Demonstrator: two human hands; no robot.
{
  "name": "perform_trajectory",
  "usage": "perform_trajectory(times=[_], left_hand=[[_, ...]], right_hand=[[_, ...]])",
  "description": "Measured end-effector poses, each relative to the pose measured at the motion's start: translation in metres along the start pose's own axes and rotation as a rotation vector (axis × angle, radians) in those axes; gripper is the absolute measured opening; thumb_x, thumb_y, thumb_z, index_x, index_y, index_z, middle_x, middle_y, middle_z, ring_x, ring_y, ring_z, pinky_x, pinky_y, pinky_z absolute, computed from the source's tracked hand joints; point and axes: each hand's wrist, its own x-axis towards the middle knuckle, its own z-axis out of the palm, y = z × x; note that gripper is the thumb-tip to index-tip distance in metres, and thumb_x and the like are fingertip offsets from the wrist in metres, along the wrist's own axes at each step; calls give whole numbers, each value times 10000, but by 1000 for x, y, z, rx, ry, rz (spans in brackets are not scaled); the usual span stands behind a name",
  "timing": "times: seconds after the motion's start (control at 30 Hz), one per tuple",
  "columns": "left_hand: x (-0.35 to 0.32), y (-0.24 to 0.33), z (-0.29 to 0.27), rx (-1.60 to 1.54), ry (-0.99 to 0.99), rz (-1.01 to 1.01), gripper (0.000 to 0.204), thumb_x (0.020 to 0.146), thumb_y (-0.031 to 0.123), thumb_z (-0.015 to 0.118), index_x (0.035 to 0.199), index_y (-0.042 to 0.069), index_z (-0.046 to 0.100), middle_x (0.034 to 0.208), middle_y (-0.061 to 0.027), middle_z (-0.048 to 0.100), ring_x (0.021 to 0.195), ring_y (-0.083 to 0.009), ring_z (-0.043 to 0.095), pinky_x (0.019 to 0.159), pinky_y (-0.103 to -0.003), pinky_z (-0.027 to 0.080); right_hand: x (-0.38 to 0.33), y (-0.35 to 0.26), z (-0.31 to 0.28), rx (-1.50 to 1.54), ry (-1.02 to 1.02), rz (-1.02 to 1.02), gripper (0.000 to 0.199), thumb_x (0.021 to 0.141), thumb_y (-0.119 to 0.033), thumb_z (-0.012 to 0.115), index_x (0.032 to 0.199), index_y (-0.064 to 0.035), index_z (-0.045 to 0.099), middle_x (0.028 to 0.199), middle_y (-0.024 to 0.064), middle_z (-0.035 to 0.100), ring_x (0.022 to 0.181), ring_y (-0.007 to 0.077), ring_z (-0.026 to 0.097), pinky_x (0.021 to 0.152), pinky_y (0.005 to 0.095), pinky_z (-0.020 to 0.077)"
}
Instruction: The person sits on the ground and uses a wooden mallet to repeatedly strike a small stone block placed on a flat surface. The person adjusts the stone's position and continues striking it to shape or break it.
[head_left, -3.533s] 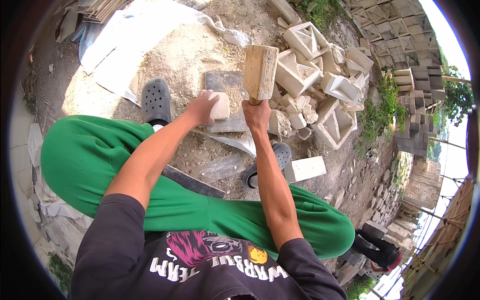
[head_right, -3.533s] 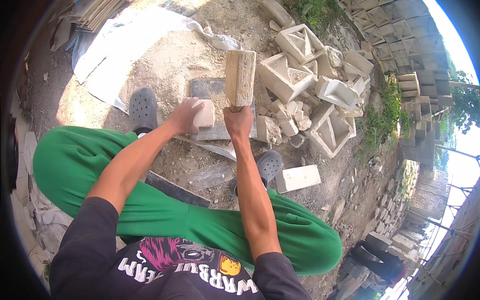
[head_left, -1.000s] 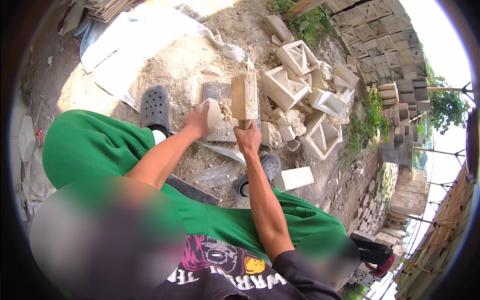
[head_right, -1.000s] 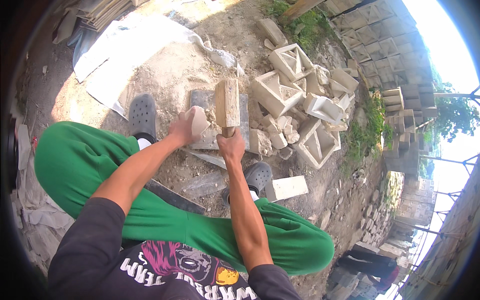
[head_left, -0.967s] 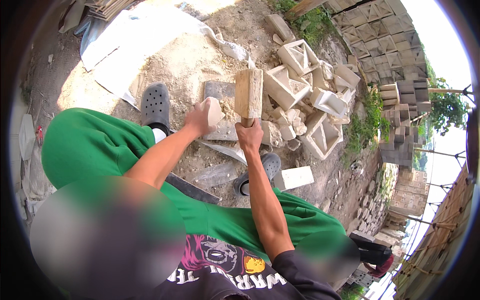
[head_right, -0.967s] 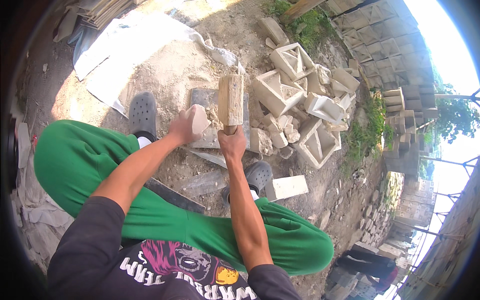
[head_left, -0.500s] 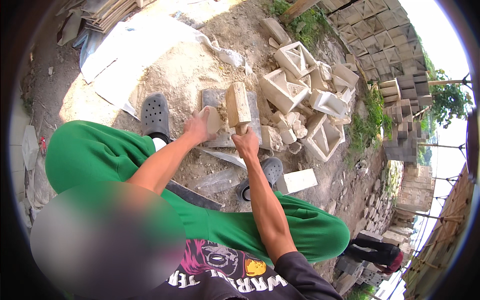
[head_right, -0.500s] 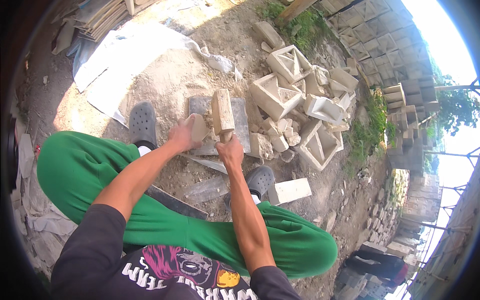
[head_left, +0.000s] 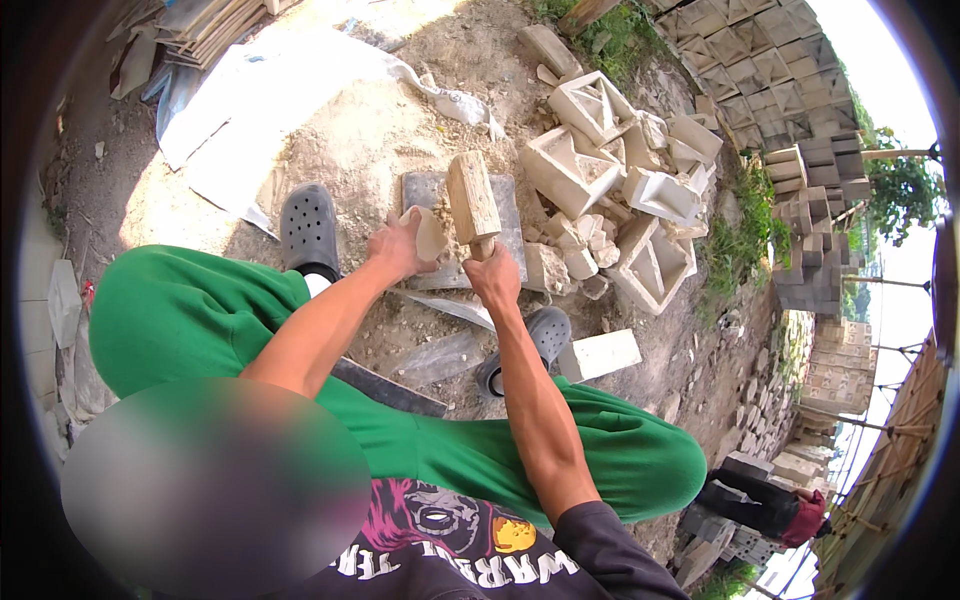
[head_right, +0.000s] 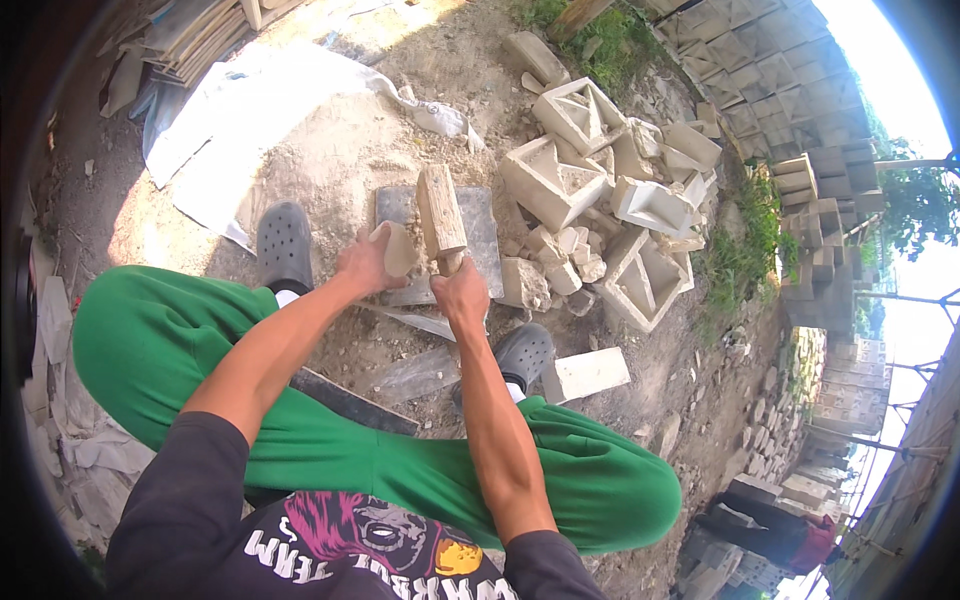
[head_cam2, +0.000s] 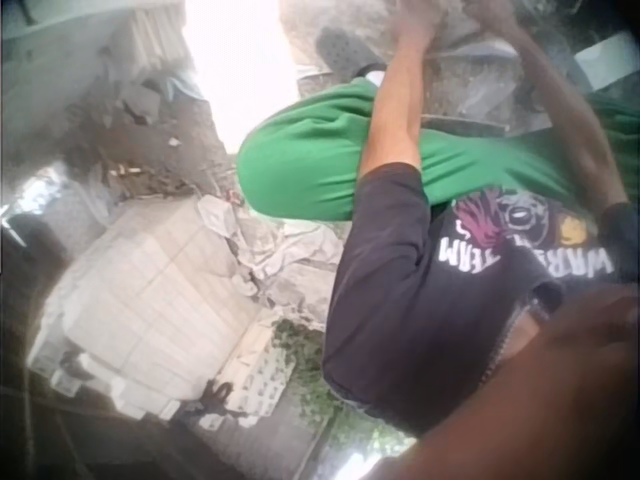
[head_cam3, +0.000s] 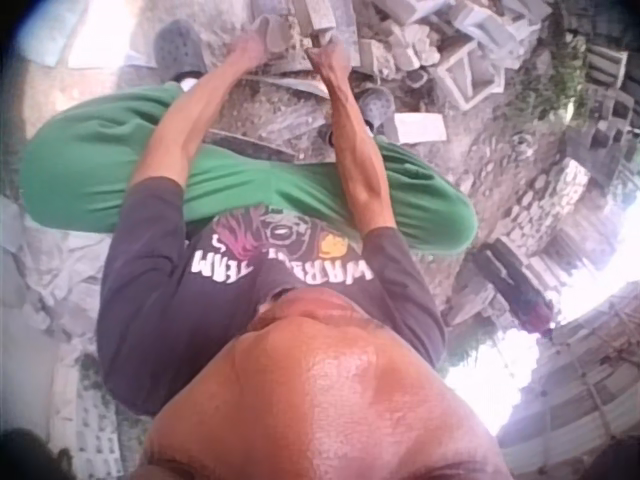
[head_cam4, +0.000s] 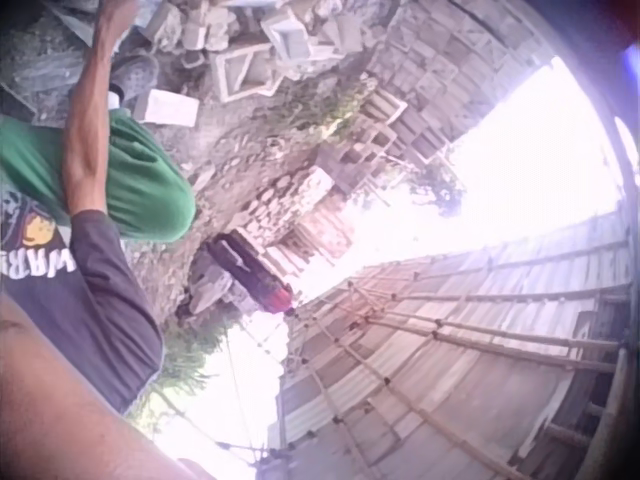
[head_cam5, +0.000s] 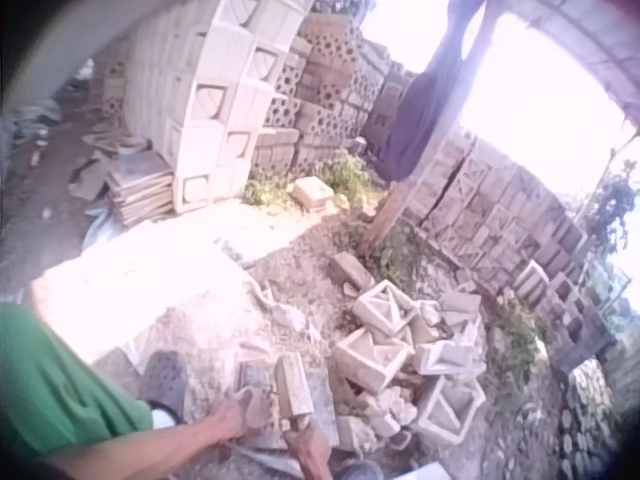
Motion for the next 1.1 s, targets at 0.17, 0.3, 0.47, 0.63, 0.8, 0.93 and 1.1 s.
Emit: perform_trajectory(times=[0.17, 0.3, 0.47, 0.63, 0.8, 0.93, 1.1], left_hand=[[0, -4, 10, 3, 14, 6, 1163, 666, 601, 849, 1550, 111, 273, 1321, -298, 483, 1087, -458, 636, 872, -497, 552], [3, 2, 3, 20, -44, 9, 1191, 664, 643, 831, 1557, 112, 248, 1324, -304, 476, 1071, -455, 644, 862, -494, 558], [1, 0, -1, 55, -78, -49, 1205, 674, 648, 816, 1579, 131, 210, 1327, -293, 473, 1117, -448, 624, 901, -491, 545], [-3, -6, 4, 19, -34, -14, 1191, 679, 636, 817, 1579, 115, 235, 1353, -273, 478, 1142, -452, 615, 911, -491, 543], [0, 0, 1, 36, -71, -27, 1241, 656, 678, 819, 1583, 115, 217, 1326, -308, 479, 1117, -460, 626, 906, -518, 541], [3, -8, 11, 23, -25, 14, 1253, 657, 676, 824, 1583, 108, 198, 1309, -342, 470, 1111, -476, 625, 903, -527, 542], [0, -16, 15, -22, -32, 7, 1209, 681, 651, 818, 1585, 132, 206, 1338, -305, 464, 1142, -464, 614, 927, -513, 535]], right_hand=[[-3, -17, -2, 213, 174, -97, 434, 761, -260, 704, 1122, -46, 594, 899, 283, 702, 867, 498, 668, 769, 542, 519], [-10, 21, 25, -20, 64, -29, 425, 766, -208, 686, 1136, -22, 591, 938, 289, 703, 916, 493, 672, 810, 543, 528], [1, 17, 8, -23, -44, 25, 448, 753, -254, 697, 1128, -20, 619, 992, 274, 711, 972, 453, 679, 856, 508, 530], [-2, -8, -3, 156, 147, 4, 423, 751, -278, 712, 1067, -7, 633, 932, 282, 704, 891, 440, 689, 798, 481, 539], [-5, 25, 16, -129, -53, 10, 456, 753, -237, 689, 1137, -3, 613, 996, 286, 712, 967, 476, 681, 844, 515, 540], [6, 15, -1, 37, -203, 94, 520, 728, -243, 715, 1177, -1, 614, 1009, 269, 719, 983, 443, 690, 863, 503, 536], [4, -19, -20, 77, 16, -18, 462, 746, -271, 703, 1136, -44, 601, 959, 275, 712, 929, 472, 675, 835, 519, 531]])
